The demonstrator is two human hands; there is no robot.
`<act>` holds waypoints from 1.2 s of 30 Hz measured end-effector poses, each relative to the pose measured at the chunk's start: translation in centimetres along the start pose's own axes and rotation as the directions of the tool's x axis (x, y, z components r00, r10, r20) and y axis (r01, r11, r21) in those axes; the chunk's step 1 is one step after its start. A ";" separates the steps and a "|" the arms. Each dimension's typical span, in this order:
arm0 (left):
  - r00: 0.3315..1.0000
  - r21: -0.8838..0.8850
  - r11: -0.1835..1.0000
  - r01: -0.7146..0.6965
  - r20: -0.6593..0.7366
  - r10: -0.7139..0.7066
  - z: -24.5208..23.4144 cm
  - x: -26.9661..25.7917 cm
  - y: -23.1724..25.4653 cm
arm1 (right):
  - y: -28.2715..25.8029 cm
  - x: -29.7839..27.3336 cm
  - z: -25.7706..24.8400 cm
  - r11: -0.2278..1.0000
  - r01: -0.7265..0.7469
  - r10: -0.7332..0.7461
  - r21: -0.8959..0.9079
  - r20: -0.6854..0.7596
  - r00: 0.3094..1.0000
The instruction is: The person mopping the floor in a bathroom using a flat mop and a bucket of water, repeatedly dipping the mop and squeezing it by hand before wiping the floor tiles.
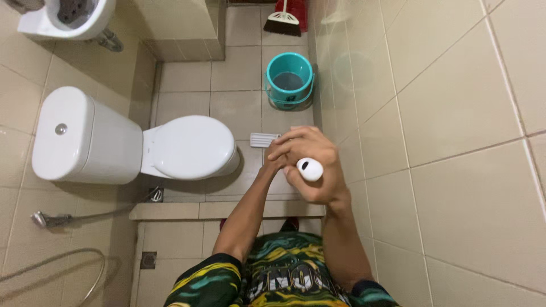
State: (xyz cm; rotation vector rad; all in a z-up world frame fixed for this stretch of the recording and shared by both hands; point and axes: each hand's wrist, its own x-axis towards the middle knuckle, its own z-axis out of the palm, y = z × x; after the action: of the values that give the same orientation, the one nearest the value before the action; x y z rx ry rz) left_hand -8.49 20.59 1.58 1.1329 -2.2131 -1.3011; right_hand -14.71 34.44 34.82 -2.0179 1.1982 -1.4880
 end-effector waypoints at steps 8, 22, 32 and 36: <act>0.996 -0.139 0.986 -0.092 -0.008 0.091 0.8 5.1 -4.4 | 4.8 -0.3 3.7 0.976 -0.214 0.204 -0.050 -0.156 0.966; 0.952 -0.073 0.972 0.222 -0.202 -0.232 -0.7 2.5 5.3 | 10.2 8.5 -2.0 0.990 -0.034 0.007 -0.138 -0.190 0.982; 0.902 -0.095 0.910 0.404 -0.122 -0.413 -2.3 -0.4 6.9 | 10.8 10.9 -0.1 0.991 -0.126 0.133 0.046 -0.254 0.958; 0.898 -0.111 0.903 0.415 -0.111 -0.426 -2.5 -1.5 6.8 | 10.9 11.3 0.5 0.975 -0.214 0.220 0.050 -0.259 0.941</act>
State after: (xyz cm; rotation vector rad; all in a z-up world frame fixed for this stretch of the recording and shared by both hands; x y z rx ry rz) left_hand -9.18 22.08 8.80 1.6790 -1.8583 -1.4138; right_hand -17.80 19.11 33.69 -1.6466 1.4489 -1.6835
